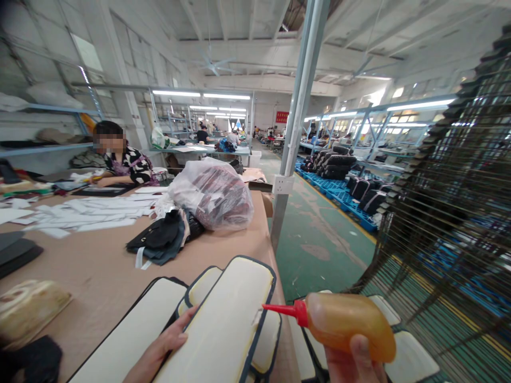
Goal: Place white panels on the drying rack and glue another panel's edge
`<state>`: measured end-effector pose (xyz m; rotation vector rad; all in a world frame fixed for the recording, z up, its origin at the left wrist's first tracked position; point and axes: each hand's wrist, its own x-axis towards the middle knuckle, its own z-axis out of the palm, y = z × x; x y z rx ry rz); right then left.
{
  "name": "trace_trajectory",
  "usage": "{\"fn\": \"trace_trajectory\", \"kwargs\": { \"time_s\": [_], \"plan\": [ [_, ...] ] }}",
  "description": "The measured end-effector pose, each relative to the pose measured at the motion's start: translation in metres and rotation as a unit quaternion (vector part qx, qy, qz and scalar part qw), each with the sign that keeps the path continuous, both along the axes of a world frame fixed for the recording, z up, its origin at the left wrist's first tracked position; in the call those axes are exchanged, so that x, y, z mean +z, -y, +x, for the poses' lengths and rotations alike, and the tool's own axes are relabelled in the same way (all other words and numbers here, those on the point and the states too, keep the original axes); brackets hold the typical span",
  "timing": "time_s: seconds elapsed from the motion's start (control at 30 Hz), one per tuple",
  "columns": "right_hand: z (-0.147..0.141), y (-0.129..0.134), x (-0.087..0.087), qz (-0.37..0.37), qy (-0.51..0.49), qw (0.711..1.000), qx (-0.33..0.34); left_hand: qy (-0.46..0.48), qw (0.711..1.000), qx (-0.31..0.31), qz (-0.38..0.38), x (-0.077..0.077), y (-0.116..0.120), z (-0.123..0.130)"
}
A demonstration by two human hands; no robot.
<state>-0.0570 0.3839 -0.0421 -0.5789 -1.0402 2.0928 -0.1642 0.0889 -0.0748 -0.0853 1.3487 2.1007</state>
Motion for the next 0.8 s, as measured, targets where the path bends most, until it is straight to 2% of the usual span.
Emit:
{"fn": "trace_trajectory", "kwargs": {
  "time_s": [0.37,0.63,0.8],
  "plan": [
    [-0.0053,-0.0033,-0.0075,0.026,0.004,1.000,-0.011,0.001,1.000,-0.013,0.000,-0.0028,-0.0004,-0.0021],
    [-0.0043,-0.0006,-0.0037,0.018,0.007,1.000,-0.004,-0.007,1.000,-0.018,0.000,-0.0055,0.0010,-0.0032],
    [-0.0007,-0.0074,-0.0076,0.022,0.016,1.000,-0.008,0.002,1.000,-0.015,0.005,-0.0050,0.0008,-0.0019]
  ]
}}
